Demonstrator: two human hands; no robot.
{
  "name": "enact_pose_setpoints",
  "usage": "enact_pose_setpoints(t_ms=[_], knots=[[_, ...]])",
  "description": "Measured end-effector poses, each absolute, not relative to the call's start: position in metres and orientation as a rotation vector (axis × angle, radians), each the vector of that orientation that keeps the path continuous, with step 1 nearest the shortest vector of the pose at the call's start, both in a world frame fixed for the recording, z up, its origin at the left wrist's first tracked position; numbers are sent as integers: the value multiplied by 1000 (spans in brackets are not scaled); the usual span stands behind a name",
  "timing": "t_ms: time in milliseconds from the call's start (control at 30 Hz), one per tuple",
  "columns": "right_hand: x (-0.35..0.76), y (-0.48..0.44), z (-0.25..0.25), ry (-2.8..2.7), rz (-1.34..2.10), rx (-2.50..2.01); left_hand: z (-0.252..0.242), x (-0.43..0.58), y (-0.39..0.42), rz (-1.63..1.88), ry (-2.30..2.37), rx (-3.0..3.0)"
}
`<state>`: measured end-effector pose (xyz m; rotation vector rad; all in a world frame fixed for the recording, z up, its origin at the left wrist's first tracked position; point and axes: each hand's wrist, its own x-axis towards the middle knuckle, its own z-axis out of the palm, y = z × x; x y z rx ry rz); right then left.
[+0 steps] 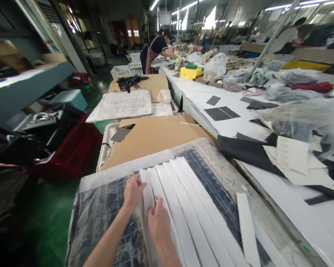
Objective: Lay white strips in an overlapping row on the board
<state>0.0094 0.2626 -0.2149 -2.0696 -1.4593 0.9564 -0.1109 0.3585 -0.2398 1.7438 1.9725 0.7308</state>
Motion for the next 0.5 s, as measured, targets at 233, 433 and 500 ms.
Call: enact_pose_setpoints(t_ms=[233, 433, 500], knots=[[9, 267, -212, -1498, 956, -2107, -244, -110, 355, 781, 1956, 2035], [13, 265, -224, -1757, 949, -2074, -241, -111, 348, 701, 1834, 2421], [21, 268, -237, -1859, 932, -2077, -244, -112, 351, 647, 1828, 2530]])
